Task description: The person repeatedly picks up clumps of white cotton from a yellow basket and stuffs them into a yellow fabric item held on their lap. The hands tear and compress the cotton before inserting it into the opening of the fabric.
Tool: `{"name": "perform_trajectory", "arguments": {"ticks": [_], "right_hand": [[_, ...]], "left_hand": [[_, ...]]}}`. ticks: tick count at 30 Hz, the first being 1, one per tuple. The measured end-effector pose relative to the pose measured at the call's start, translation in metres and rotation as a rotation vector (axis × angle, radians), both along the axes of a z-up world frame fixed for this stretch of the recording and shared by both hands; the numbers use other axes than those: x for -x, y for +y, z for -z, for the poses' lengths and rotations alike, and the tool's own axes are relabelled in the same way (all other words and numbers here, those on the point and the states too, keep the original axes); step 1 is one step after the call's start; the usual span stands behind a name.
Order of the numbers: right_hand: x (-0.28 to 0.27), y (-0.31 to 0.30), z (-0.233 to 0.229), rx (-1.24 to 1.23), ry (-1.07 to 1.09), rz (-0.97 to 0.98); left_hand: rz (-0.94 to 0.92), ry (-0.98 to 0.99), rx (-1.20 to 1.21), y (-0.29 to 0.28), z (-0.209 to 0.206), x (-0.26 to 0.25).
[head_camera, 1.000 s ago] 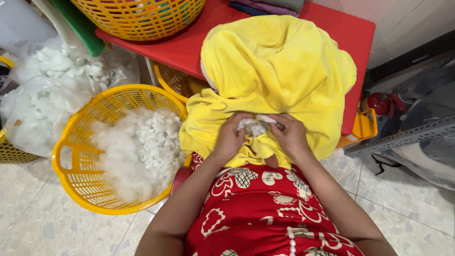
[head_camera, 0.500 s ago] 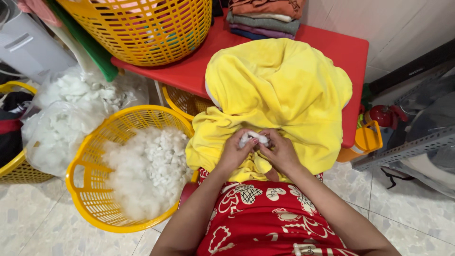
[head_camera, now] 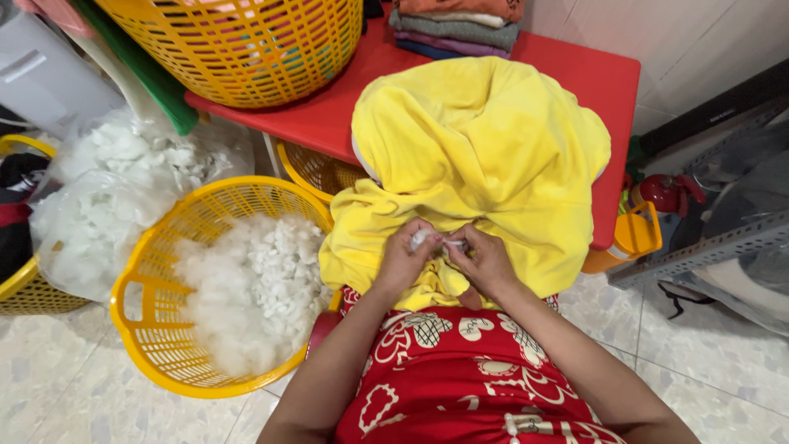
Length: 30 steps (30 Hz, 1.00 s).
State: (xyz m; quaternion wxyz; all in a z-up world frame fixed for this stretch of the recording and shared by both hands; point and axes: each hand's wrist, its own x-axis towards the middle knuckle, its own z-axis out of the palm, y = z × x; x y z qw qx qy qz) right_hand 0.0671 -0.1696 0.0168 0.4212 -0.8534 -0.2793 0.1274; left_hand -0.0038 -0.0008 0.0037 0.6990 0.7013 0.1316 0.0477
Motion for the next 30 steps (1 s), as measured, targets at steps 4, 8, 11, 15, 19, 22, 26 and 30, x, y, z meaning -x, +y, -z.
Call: {"name": "perform_trajectory", "arguments": {"ticks": [4,8,11,15,19,22,26,30], "right_hand": [[-0.005,-0.008,0.019,-0.274,-0.017,0.057],[-0.014,-0.017,0.026,-0.423,0.159,0.274],[-0.015,-0.017,0.026,-0.637,0.119,0.227],[-0.010,-0.009,0.019,-0.484,-0.110,0.151],[-0.003,-0.003,0.009,-0.305,-0.147,0.067],[0.001,0.000,0.006,-0.279,-0.152,-0.079],[0.004,0.001,0.004,-0.293,-0.284,-0.154],[0.005,-0.011,0.002,-0.376,-0.259,-0.102]], "left_hand": [[-0.176,0.020,0.053,0.005,0.001,0.000],[-0.327,-0.106,0.194,0.017,-0.002,-0.001],[-0.202,-0.100,0.191,0.013,-0.010,0.004],[0.051,0.101,0.095,0.001,-0.027,0.008],[0.196,-0.025,0.379,0.003,-0.028,0.003],[0.179,-0.069,0.405,0.003,-0.016,0.002],[0.000,-0.180,0.359,0.014,-0.004,0.000],[-0.277,-0.217,0.277,0.083,0.001,0.011]]}}
